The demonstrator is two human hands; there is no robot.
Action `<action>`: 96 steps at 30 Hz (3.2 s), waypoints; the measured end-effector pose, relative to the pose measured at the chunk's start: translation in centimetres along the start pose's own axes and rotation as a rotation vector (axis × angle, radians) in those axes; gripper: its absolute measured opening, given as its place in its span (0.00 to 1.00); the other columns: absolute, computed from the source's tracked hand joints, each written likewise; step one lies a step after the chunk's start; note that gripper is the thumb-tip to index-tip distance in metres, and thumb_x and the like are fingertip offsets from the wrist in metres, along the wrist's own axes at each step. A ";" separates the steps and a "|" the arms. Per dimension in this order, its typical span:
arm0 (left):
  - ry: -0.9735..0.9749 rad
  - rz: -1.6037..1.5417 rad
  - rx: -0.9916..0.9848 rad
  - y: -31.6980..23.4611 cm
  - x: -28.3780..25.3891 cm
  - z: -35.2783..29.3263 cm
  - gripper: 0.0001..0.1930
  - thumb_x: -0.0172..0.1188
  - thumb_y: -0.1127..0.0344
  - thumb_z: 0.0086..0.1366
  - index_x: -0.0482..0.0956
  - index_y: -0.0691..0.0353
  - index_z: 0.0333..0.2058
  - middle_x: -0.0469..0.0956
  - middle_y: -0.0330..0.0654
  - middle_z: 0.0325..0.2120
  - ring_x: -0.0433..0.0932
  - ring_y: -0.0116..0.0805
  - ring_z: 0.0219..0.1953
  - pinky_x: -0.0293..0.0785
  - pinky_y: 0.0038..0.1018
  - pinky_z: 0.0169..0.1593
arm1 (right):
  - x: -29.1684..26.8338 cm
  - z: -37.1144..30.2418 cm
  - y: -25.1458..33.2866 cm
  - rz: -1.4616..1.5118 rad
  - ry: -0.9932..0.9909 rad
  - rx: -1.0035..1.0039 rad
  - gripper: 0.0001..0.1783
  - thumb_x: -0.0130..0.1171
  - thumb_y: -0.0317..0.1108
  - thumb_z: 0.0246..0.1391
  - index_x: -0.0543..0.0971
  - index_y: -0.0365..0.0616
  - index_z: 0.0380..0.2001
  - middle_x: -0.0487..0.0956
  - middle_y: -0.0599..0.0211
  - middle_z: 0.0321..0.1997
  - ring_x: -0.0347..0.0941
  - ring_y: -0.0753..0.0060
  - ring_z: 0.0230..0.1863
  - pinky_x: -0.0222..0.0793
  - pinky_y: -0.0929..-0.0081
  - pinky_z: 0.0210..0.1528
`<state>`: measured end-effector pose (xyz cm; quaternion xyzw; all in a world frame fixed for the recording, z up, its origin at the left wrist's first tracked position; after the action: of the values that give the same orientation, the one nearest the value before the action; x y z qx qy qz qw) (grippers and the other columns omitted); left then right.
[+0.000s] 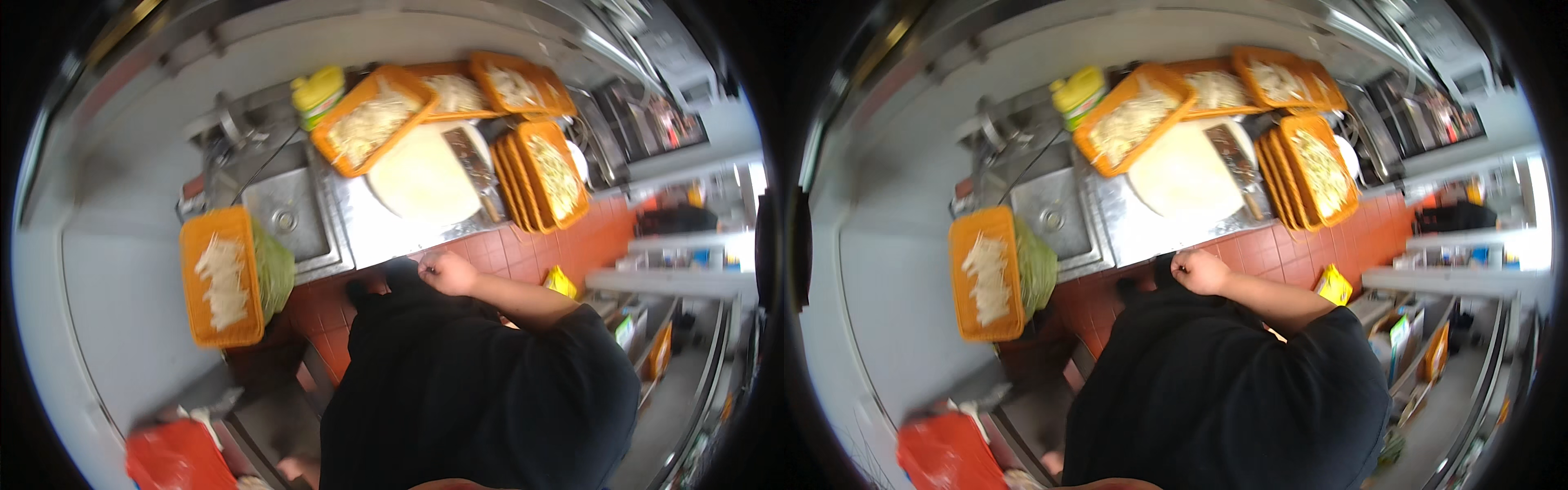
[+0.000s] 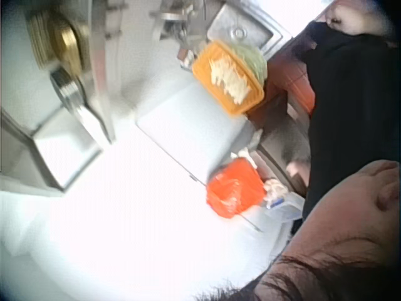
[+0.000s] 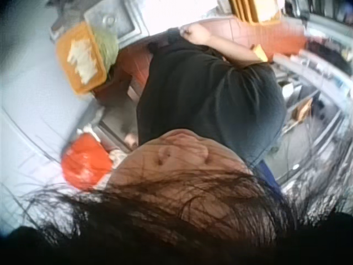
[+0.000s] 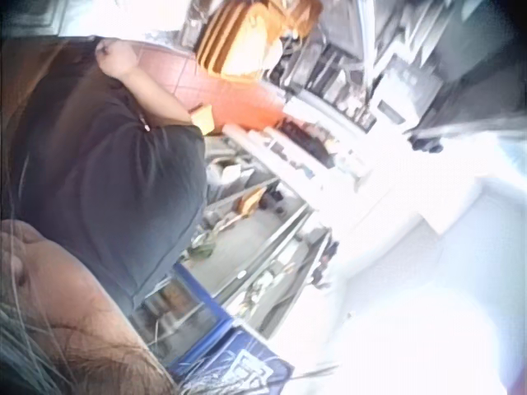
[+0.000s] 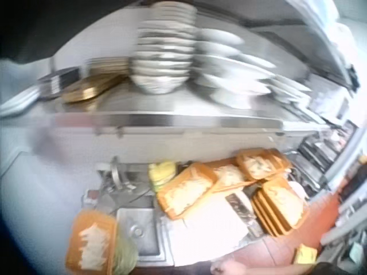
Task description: The person cuts vegetables on a cutting board using a cleaver and then distributes handfuls of sprouts from a plastic container into several orange trays containing sliced vegetables.
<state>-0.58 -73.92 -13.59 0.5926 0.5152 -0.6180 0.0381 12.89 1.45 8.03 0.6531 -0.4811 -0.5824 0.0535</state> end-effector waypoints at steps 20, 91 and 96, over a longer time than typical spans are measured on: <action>2.184 0.541 0.852 -34.3 30.7 -65.5 0.24 0.64 0.69 0.68 0.70 0.63 0.60 0.76 0.46 0.55 0.74 0.37 0.59 0.71 0.32 0.62 | -11.2 -30.9 -45.1 1.268 -1.064 0.809 0.19 0.53 0.51 0.68 0.80 0.45 0.40 0.81 0.71 0.32 0.74 0.77 0.32 0.69 0.74 0.37; 3.685 1.170 0.101 -54.1 40.1 -108.0 0.20 0.49 0.63 0.75 0.74 0.70 0.58 0.79 0.52 0.54 0.81 0.42 0.53 0.78 0.39 0.59 | -13.7 -0.8 -14.8 0.325 -2.605 -0.198 0.22 0.49 0.43 0.71 0.72 0.44 0.61 0.78 0.64 0.60 0.75 0.65 0.58 0.72 0.63 0.62; 3.989 1.059 0.013 -49.6 32.0 -118.8 0.18 0.50 0.64 0.73 0.76 0.71 0.54 0.80 0.52 0.53 0.80 0.40 0.53 0.77 0.36 0.58 | -19.5 -8.6 -18.3 0.087 -2.612 -0.255 0.23 0.45 0.46 0.72 0.73 0.44 0.61 0.78 0.62 0.60 0.74 0.64 0.60 0.70 0.62 0.64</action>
<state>39.70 48.32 18.78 -0.3625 0.3470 -0.8041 0.3187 33.01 20.40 13.06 -0.4142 -0.1405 -0.8201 -0.3691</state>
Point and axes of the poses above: each hand's wrist, its own z-axis towards the middle knuckle, its own x-axis out of the palm, y = z × x, the point moved 3 cm from there along z, towards the middle knuckle
